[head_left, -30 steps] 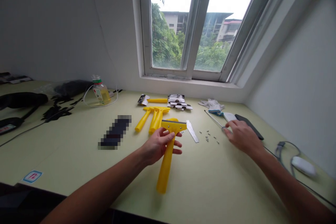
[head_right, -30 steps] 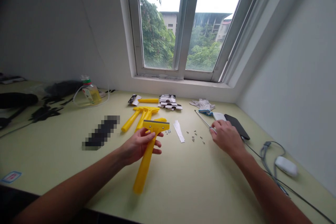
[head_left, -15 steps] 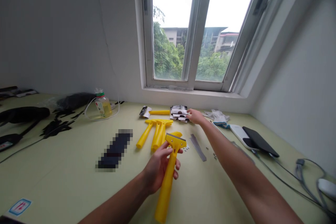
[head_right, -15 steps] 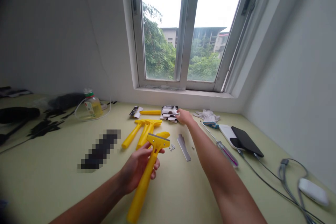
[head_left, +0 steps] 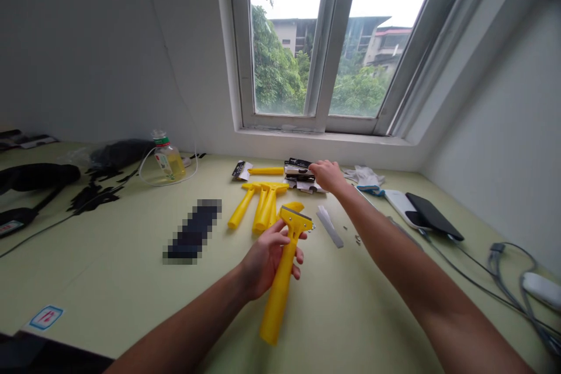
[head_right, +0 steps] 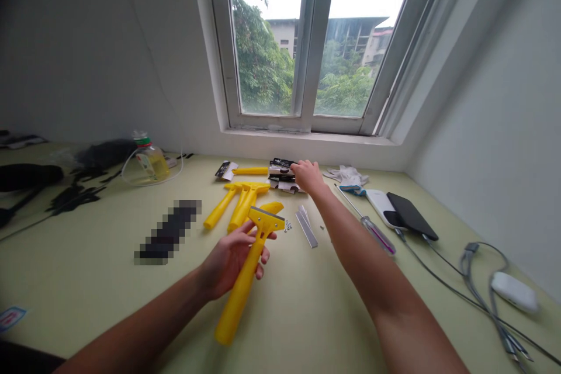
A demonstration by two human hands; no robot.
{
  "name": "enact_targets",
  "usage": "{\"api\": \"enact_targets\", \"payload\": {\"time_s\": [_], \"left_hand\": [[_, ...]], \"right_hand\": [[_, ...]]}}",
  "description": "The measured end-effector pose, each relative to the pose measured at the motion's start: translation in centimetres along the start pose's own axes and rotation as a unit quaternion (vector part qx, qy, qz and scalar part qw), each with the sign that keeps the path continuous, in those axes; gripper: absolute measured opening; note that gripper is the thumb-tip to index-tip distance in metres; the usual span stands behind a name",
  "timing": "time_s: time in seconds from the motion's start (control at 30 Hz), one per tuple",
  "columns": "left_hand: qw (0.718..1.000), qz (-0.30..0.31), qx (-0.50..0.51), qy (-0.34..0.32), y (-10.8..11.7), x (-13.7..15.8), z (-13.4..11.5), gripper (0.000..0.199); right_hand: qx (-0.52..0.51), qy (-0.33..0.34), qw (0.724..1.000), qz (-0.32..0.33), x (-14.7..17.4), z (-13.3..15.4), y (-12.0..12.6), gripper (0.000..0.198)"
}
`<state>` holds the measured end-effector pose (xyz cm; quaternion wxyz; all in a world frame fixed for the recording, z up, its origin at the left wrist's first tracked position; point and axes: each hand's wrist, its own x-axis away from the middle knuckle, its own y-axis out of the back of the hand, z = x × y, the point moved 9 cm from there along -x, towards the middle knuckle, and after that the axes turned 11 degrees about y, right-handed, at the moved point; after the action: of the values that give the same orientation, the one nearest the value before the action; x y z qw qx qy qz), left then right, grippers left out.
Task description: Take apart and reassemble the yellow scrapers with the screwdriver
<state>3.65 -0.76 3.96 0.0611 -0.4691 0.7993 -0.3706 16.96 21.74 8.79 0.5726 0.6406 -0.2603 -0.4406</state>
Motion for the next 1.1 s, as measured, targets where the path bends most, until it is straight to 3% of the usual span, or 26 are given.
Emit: {"api": "enact_targets", "payload": {"time_s": [0.23, 0.33, 0.43, 0.53, 0.57, 0.63, 0.67, 0.73, 0.83, 0.97, 1.1], "left_hand": [[0.999, 0.011, -0.037, -0.018, -0.7, 0.3, 0.0, 0.048], [0.999, -0.007, -0.039, -0.037, -0.5, 0.4, -0.3, 0.064], [0.997, -0.043, -0.035, -0.061, -0.1, 0.2, -0.9, 0.084], [0.99, -0.099, -0.012, -0.098, 0.7, 0.0, -1.8, 0.084], [0.988, -0.111, -0.001, -0.108, 0.9, 0.0, -2.1, 0.078], [0.987, -0.112, 0.015, -0.118, 0.9, -0.2, -2.6, 0.063], [0.988, -0.103, 0.016, -0.118, 0.8, -0.3, -2.8, 0.055], [0.989, -0.089, 0.008, -0.121, 0.6, -0.5, -3.4, 0.04], [0.984, -0.095, -0.026, -0.145, 0.9, -0.6, -4.6, 0.03], [0.965, -0.126, -0.076, -0.217, 1.3, -0.9, -6.5, 0.031], [0.93, -0.192, -0.122, -0.29, 1.7, -1.4, -8.3, 0.03]], "right_hand": [[-0.156, -0.04, 0.977, -0.137, 1.5, -1.3, 5.2, 0.035], [-0.271, -0.09, 0.942, -0.177, 3.1, -2.4, 6.1, 0.037], [-0.401, -0.119, 0.892, -0.171, 6.0, -2.3, 5.3, 0.034], [-0.493, -0.126, 0.845, -0.163, 10.1, -0.9, 4.3, 0.033], [-0.528, -0.134, 0.823, -0.163, 11.6, -0.4, 3.8, 0.039], [-0.671, -0.178, 0.706, -0.138, 14.6, 1.1, 1.8, 0.051], [-0.709, -0.189, 0.669, -0.12, 15.7, 2.1, 1.2, 0.051], [-0.745, -0.198, 0.63, -0.09, 17.5, 4.0, 0.4, 0.047], [-0.769, -0.197, 0.607, -0.049, 18.7, 6.3, -0.4, 0.038], [-0.792, -0.188, 0.581, -0.006, 18.5, 7.9, -1.5, 0.029], [-0.798, -0.168, 0.578, -0.016, 16.8, 7.9, -1.4, 0.026]]}}
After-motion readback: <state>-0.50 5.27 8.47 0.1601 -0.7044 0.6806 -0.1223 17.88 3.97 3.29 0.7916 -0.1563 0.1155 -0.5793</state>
